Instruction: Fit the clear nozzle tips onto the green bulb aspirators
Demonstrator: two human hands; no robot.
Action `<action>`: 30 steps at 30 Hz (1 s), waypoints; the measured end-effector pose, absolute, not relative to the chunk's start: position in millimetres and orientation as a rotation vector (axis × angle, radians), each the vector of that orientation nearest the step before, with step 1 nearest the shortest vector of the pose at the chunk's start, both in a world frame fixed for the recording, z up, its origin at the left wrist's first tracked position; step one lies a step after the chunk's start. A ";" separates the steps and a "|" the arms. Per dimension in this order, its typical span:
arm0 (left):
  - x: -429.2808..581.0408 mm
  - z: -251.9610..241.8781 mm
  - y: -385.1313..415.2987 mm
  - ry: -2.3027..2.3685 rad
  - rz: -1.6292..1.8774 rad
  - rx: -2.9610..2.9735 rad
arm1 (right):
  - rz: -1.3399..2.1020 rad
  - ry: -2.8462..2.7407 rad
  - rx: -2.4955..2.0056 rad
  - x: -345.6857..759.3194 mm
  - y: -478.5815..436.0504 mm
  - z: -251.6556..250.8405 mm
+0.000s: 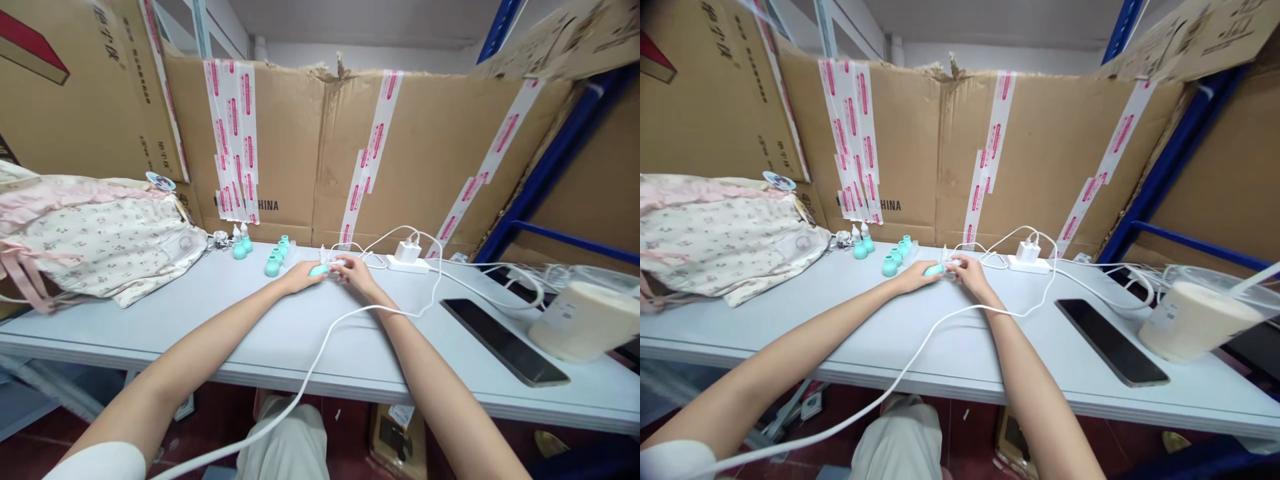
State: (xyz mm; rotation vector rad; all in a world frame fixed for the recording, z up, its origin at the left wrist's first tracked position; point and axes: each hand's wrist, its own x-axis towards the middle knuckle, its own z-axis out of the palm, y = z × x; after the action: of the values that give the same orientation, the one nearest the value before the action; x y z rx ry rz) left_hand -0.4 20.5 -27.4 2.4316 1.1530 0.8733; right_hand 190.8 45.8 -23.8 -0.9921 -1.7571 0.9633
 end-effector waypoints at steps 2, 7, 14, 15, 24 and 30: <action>1.1 -27.3 19.7 1.246 0.907 2.431 | 0.925 -1.794 -0.992 194.5 47.7 -25.2; 3.7 -25.6 13.8 1.404 0.919 2.349 | 0.938 -1.814 -1.020 199.6 43.9 -22.7; 3.7 -27.3 12.4 1.376 0.913 2.419 | 0.975 -1.846 -1.025 199.7 32.7 -14.3; 4.0 -28.0 12.9 1.368 0.932 2.464 | 0.982 -1.865 -1.013 199.6 31.6 -13.2; 6.2 -29.0 13.1 1.356 0.708 2.779 | 0.865 -2.114 -0.976 202.4 30.3 -16.0; 6.9 -25.3 12.4 1.330 0.778 2.693 | 0.819 -2.057 -1.037 196.0 32.2 -19.6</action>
State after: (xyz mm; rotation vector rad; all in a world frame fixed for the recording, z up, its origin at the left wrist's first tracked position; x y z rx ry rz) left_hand 6.9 12.4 -25.3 2.6931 1.3302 0.7776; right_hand 196.0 32.2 -19.6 -1.0365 -2.0567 0.8186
